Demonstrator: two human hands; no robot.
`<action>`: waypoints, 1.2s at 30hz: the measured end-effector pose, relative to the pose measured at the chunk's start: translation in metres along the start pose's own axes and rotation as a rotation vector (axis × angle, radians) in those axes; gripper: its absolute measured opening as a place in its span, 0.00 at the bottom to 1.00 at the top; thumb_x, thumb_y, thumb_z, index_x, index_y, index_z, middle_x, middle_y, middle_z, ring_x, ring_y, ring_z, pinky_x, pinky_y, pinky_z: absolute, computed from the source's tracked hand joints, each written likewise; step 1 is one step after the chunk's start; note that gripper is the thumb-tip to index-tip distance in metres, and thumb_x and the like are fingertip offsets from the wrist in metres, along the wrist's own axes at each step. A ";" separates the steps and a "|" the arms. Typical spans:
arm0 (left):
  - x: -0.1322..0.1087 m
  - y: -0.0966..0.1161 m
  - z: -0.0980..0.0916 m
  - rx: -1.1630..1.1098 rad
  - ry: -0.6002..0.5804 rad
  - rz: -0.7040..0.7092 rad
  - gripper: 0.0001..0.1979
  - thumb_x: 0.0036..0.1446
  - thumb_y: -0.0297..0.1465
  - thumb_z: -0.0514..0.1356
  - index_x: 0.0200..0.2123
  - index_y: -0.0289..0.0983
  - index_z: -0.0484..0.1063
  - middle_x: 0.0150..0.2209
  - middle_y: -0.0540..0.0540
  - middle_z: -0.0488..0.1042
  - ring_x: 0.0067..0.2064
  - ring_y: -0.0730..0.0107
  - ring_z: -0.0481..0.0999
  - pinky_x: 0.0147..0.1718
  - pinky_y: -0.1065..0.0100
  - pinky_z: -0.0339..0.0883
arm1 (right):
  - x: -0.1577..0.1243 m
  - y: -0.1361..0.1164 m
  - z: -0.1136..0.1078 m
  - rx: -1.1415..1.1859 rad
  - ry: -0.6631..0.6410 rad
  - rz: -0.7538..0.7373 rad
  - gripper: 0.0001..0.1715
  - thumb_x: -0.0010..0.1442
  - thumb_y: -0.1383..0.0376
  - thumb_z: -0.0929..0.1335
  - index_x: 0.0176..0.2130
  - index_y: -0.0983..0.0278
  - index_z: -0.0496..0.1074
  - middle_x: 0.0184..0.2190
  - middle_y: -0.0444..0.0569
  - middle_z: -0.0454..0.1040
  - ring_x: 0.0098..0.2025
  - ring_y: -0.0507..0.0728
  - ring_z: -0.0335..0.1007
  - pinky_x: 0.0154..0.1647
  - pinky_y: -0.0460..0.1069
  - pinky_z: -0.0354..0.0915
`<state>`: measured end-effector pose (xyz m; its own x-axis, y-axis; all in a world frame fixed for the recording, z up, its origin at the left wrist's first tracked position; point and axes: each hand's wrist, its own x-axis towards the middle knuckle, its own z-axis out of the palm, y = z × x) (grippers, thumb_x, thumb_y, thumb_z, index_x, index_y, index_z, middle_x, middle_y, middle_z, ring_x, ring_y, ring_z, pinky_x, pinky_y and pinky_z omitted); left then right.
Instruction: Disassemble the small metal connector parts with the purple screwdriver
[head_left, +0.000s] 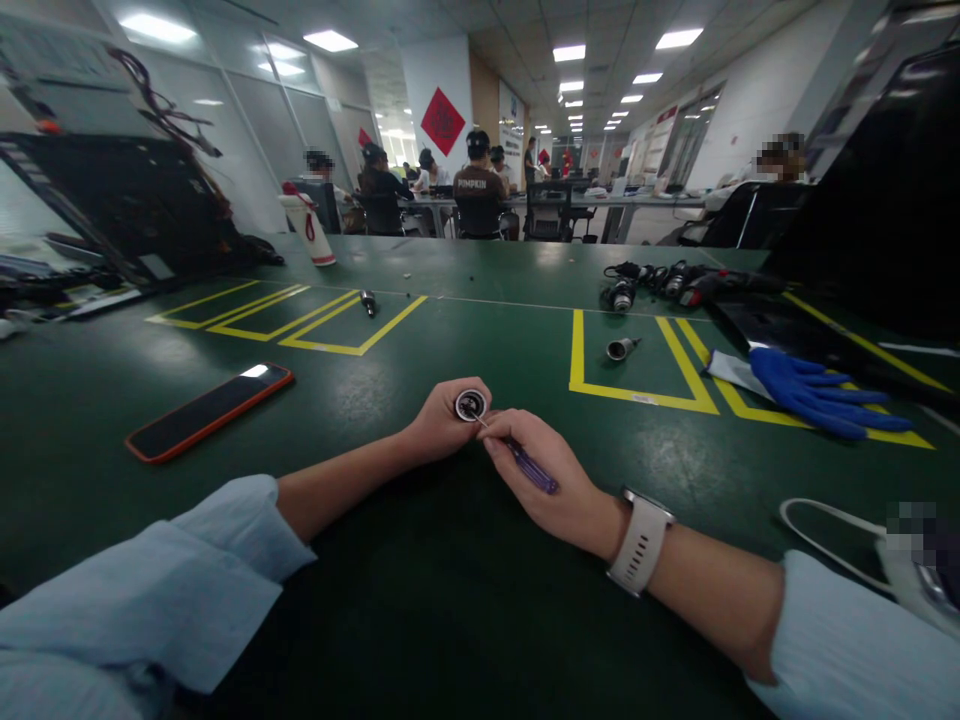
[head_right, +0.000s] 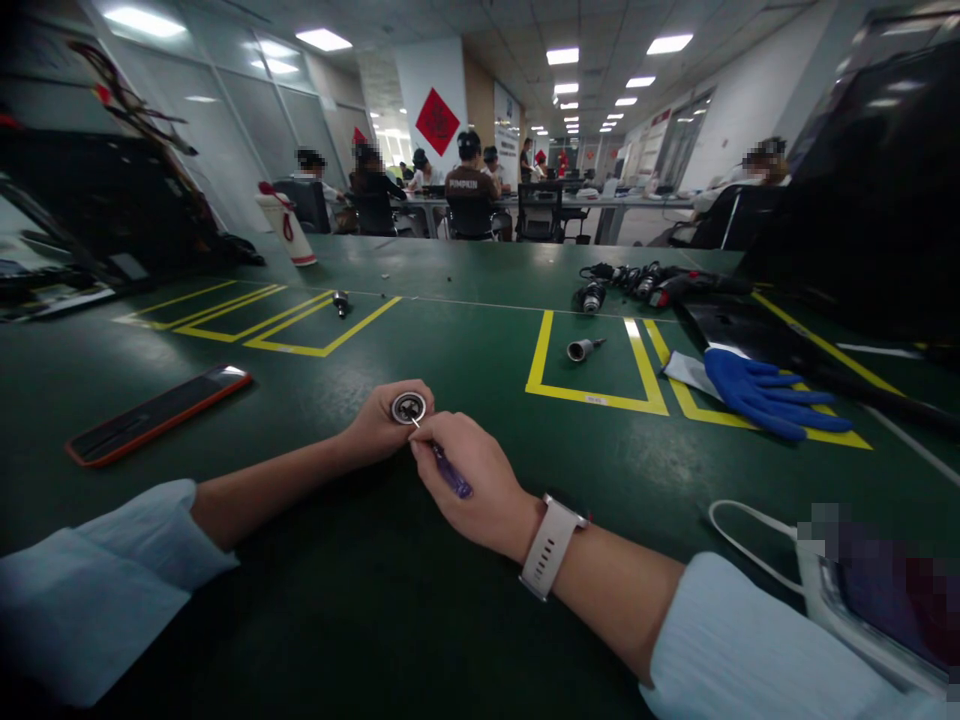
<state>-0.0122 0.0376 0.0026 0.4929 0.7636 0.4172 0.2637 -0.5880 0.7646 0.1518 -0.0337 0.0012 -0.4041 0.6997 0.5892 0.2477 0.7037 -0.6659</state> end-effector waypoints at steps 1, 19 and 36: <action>0.000 0.000 0.001 -0.002 0.012 -0.010 0.09 0.44 0.31 0.61 0.22 0.34 0.63 0.21 0.53 0.64 0.23 0.78 0.62 0.22 0.75 0.57 | 0.000 0.000 0.000 0.001 0.013 0.009 0.05 0.62 0.70 0.61 0.36 0.63 0.65 0.35 0.48 0.70 0.37 0.54 0.66 0.40 0.51 0.63; -0.008 -0.005 0.004 0.183 -0.275 0.219 0.33 0.50 0.20 0.55 0.59 0.35 0.49 0.56 0.34 0.63 0.58 0.57 0.64 0.55 0.56 0.60 | 0.005 0.012 -0.002 -0.236 0.131 0.085 0.13 0.52 0.73 0.67 0.38 0.62 0.62 0.39 0.52 0.67 0.42 0.59 0.65 0.43 0.56 0.65; -0.003 -0.012 0.004 0.415 0.084 0.008 0.30 0.50 0.27 0.61 0.55 0.35 0.56 0.52 0.38 0.63 0.52 0.59 0.67 0.49 0.55 0.67 | 0.023 0.053 -0.040 -0.390 0.595 0.061 0.12 0.52 0.70 0.66 0.38 0.60 0.60 0.38 0.50 0.66 0.41 0.59 0.65 0.43 0.57 0.63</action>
<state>-0.0138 0.0412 -0.0100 0.4315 0.7674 0.4742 0.5801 -0.6386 0.5056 0.1912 0.0244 -0.0022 0.1419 0.6094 0.7801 0.5963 0.5764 -0.5587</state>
